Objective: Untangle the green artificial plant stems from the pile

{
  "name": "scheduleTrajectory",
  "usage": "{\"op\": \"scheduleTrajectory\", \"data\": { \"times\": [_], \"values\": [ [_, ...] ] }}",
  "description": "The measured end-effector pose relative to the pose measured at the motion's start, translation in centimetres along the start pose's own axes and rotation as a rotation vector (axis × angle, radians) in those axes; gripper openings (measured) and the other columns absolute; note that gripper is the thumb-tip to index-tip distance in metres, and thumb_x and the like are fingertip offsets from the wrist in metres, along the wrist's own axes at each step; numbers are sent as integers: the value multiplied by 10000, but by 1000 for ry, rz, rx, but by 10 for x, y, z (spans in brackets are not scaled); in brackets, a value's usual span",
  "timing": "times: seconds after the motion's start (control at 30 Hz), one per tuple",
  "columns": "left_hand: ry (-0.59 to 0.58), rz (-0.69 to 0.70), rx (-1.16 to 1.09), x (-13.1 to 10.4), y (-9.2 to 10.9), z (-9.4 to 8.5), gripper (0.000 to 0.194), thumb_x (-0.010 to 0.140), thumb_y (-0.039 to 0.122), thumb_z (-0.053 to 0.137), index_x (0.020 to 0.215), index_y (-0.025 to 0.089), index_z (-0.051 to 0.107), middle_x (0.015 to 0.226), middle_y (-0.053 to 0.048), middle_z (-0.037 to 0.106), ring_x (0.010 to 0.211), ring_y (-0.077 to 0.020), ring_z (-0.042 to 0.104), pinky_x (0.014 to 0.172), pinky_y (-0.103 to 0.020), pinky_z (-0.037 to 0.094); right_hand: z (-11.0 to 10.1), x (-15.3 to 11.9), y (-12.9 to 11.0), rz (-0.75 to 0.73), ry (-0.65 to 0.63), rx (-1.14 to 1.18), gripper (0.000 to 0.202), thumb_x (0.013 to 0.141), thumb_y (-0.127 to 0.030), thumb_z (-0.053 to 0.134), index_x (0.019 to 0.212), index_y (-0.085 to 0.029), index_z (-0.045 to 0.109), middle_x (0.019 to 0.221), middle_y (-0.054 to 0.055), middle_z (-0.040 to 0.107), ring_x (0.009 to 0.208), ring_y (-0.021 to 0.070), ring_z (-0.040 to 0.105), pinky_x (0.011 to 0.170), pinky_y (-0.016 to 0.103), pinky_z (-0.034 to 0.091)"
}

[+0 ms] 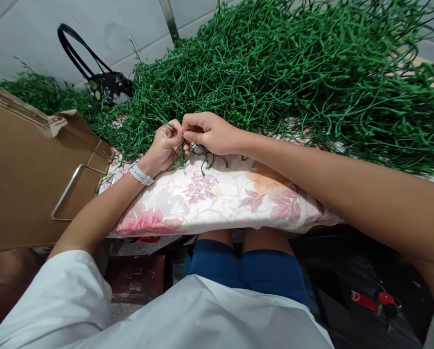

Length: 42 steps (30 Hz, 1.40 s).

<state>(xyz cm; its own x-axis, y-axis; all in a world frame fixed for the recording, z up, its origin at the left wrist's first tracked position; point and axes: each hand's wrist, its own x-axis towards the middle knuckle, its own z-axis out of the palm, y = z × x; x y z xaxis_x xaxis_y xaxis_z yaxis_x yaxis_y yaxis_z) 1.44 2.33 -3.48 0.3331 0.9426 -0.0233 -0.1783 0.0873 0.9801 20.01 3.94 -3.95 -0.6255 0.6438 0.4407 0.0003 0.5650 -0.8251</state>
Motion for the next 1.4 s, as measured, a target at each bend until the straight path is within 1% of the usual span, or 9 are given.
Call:
{"op": "scheduleTrajectory", "data": {
  "times": [0.3, 0.47, 0.6, 0.7, 0.83, 0.93, 1.07, 1.23, 1.4],
  "values": [
    [-299, 69, 157, -6, -1, -7, 567, 625, 587, 967, 704, 197, 563, 597, 39, 616, 434, -75, 525, 405, -232, 412, -23, -3, -6, 46, -383, 274, 440, 910, -567, 796, 842, -164, 632, 721, -38, 538, 660, 84, 443, 631, 226, 386],
    [-360, 4, 161, -6, 2, -8, 597, 610, 620, 961, 709, 192, 557, 591, 35, 606, 447, -79, 545, 416, -230, 426, -20, -5, -6, 82, -391, 362, 463, 883, -570, 825, 825, -160, 616, 724, -34, 534, 650, 82, 435, 615, 241, 370],
    [-277, -38, 70, -4, 3, -5, 575, 601, 564, 989, 756, 198, 572, 596, 39, 618, 504, -92, 593, 474, -214, 499, -22, -1, -10, 107, -76, 525, 406, 820, -428, 897, 818, -179, 577, 732, -27, 556, 660, 98, 491, 637, 256, 420],
    [-236, -85, 23, -3, 3, -4, 440, 728, 443, 951, 797, 190, 597, 625, 39, 638, 490, -72, 584, 466, -183, 493, -29, 6, -19, 104, 357, 603, 361, 793, -293, 900, 819, -199, 552, 765, -36, 532, 639, 90, 441, 617, 258, 431],
    [-178, -127, 12, -3, 5, -2, 293, 890, 330, 829, 807, 183, 589, 638, 42, 632, 480, -52, 577, 485, -165, 493, -38, 16, -25, 194, 887, 440, 186, 887, -219, 776, 993, -222, 624, 647, -66, 406, 554, 112, 233, 469, 280, 239],
    [-176, -126, -6, -2, 5, -1, 261, 913, 315, 805, 818, 173, 607, 689, 30, 660, 519, -59, 616, 535, -181, 534, -38, 17, -22, 190, 1000, 315, 309, 858, -162, 746, 1053, -268, 530, 614, -83, 475, 503, 134, 329, 466, 312, 264],
    [-161, -50, -45, -2, 3, -1, 238, 855, 256, 861, 839, 161, 643, 729, 29, 676, 587, -65, 634, 590, -201, 561, -29, 9, -22, 89, 814, 78, 291, 846, -272, 768, 850, -270, 477, 697, -44, 533, 544, 129, 420, 518, 337, 318],
    [-91, 78, -59, 1, -5, -5, 390, 700, 329, 980, 816, 170, 643, 745, 48, 643, 672, -62, 625, 664, -199, 556, -11, -3, -21, -48, 165, -335, 391, 831, -481, 833, 781, -208, 558, 695, -16, 541, 653, 133, 447, 632, 304, 325],
    [-52, 92, -14, 3, -6, -6, 471, 626, 359, 1016, 774, 186, 604, 710, 68, 598, 647, -64, 595, 658, -211, 523, -7, -4, -7, -67, 52, -406, 252, 937, -366, 725, 863, -196, 554, 747, -9, 606, 672, 133, 497, 649, 269, 336]
  ]
}}
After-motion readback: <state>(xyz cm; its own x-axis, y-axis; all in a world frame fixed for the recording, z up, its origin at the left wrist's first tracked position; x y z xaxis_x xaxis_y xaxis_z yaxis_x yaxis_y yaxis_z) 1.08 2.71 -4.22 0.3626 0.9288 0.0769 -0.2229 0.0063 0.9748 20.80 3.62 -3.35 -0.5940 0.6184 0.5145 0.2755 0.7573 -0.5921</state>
